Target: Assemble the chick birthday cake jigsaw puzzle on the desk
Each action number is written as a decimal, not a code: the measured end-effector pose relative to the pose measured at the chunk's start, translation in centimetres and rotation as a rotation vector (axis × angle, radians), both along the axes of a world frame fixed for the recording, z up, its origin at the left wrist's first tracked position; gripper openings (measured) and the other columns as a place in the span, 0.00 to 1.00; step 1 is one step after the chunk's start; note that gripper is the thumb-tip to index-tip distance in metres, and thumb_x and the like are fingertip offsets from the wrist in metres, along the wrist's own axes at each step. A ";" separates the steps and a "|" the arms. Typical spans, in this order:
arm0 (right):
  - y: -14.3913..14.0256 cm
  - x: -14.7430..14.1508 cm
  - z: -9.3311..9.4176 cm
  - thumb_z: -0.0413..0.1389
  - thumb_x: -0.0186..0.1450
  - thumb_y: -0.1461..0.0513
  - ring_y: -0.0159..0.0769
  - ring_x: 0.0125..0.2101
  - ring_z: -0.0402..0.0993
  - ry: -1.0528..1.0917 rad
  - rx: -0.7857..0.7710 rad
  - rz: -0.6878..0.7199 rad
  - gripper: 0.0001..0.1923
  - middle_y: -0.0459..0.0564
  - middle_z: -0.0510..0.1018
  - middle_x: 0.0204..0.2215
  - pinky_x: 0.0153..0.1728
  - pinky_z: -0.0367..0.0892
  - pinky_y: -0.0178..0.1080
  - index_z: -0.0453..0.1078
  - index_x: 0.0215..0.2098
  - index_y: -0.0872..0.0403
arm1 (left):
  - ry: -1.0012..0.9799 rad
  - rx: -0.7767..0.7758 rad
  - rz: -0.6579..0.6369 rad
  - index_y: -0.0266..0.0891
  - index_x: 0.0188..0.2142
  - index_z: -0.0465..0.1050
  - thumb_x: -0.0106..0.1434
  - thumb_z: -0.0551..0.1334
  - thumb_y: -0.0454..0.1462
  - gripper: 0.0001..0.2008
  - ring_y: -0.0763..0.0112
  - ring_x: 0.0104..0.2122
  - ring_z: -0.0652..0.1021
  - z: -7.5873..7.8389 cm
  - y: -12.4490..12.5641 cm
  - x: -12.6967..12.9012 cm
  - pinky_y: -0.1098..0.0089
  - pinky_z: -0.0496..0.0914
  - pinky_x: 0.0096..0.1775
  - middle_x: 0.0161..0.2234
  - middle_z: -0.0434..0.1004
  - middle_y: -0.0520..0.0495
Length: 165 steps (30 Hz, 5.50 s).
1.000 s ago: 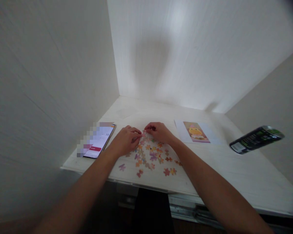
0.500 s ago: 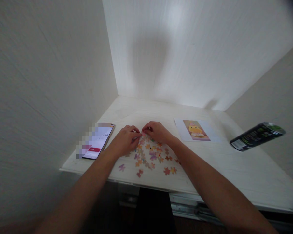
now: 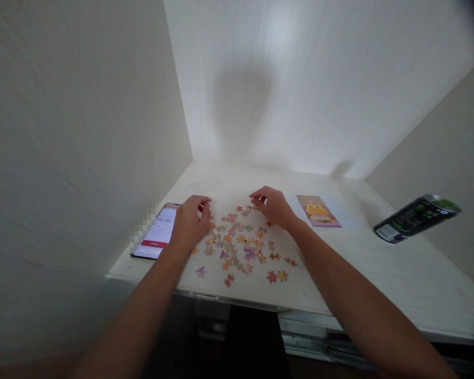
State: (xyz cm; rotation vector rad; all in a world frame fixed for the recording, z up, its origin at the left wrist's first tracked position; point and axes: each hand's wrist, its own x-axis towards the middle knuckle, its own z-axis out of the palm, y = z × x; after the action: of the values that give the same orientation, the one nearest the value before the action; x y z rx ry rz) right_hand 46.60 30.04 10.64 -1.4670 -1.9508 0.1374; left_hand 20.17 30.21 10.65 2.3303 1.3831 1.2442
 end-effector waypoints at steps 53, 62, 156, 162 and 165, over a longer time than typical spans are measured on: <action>-1.0 3.4 2.6 0.55 0.62 0.49 0.26 0.20 0.55 -0.102 -0.344 0.017 0.21 0.44 0.66 0.17 0.23 0.49 0.35 0.72 0.21 0.57 | 0.417 -0.231 -0.227 0.40 0.31 0.75 0.63 0.57 0.43 0.12 0.72 0.23 0.72 -0.4 -0.6 0.1 0.72 0.58 0.26 0.23 0.76 0.50; -3.0 3.6 4.2 0.63 0.52 0.48 0.30 0.22 0.65 -0.221 -0.841 0.303 0.18 0.47 0.76 0.22 0.25 0.56 0.35 0.76 0.27 0.56 | 0.401 -0.202 -0.238 0.40 0.30 0.74 0.62 0.58 0.42 0.10 0.71 0.24 0.72 -0.5 -0.4 0.1 0.71 0.59 0.27 0.23 0.74 0.51; -0.7 0.8 0.6 0.57 0.64 0.59 0.32 0.31 0.70 -0.091 -0.051 -0.059 0.10 0.51 0.79 0.33 0.35 0.61 0.34 0.76 0.39 0.56 | 0.078 -0.227 -0.175 0.38 0.43 0.73 0.58 0.55 0.30 0.15 0.69 0.28 0.78 -0.7 0.1 -1.0 0.69 0.71 0.33 0.33 0.81 0.48; -0.9 0.9 0.7 0.57 0.62 0.61 0.30 0.28 0.70 -0.096 -0.052 0.001 0.08 0.51 0.79 0.31 0.32 0.61 0.33 0.77 0.36 0.57 | 0.221 -0.218 -0.304 0.39 0.42 0.76 0.60 0.58 0.36 0.12 0.70 0.27 0.76 -0.6 -0.2 -0.9 0.70 0.69 0.32 0.32 0.79 0.48; -0.9 0.7 0.7 0.58 0.61 0.61 0.30 0.27 0.70 -0.053 -0.090 0.040 0.08 0.50 0.79 0.28 0.30 0.62 0.32 0.77 0.36 0.57 | 0.241 -0.217 -0.291 0.38 0.42 0.77 0.59 0.60 0.37 0.12 0.70 0.27 0.75 -0.7 -0.1 -1.0 0.70 0.69 0.32 0.32 0.79 0.47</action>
State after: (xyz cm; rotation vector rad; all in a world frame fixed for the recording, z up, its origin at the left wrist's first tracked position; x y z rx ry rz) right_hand 47.27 29.10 11.36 -1.5038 -2.0406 0.2091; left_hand 19.21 30.13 9.96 2.4725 1.1194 0.7170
